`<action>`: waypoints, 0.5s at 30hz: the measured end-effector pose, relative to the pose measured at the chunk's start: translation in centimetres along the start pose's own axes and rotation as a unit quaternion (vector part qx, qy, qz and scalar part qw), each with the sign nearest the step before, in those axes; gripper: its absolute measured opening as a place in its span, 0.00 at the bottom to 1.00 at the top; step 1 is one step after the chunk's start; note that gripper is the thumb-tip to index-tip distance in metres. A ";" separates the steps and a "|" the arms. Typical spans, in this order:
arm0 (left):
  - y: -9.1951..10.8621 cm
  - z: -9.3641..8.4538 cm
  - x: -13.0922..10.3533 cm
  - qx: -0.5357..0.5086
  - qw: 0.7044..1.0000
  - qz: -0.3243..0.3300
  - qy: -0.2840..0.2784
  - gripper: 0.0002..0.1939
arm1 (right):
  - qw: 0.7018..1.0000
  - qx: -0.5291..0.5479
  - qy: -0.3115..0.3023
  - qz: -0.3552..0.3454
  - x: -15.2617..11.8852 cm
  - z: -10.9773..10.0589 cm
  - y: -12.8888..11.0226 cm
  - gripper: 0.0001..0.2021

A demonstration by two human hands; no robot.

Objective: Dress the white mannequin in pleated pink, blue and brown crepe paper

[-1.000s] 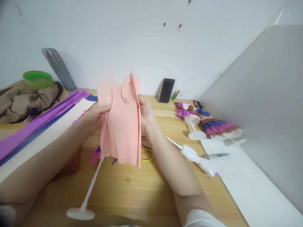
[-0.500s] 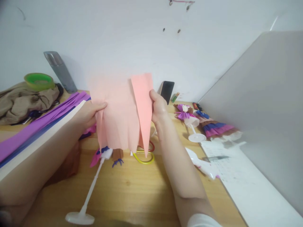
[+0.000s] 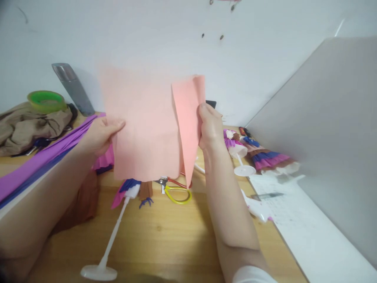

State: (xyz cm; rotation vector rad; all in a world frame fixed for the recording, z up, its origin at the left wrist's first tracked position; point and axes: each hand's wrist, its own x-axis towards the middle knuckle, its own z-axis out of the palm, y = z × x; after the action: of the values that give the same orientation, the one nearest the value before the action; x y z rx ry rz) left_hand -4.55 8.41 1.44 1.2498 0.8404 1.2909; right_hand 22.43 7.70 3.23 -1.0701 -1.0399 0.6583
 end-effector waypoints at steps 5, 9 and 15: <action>-0.3 0.3 -0.2 0.062 0.997 -0.052 -0.008 0.06 | 1.000 -0.007 0.015 -0.008 0.5 -0.3 0.4 0.15; 0.1 0.4 -0.2 0.063 0.995 -0.067 0.031 0.04 | 0.998 -0.051 0.022 0.000 1.2 -0.4 1.8 0.12; 0.4 0.2 0.1 -0.003 0.989 -0.150 0.015 0.07 | 0.989 0.020 -0.030 0.144 1.3 0.7 4.9 0.06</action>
State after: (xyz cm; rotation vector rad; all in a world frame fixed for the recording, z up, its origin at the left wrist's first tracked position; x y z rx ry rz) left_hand -4.42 8.39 1.89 1.0542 1.0040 1.0712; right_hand 22.52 10.85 -0.80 -1.1822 -0.9278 0.9458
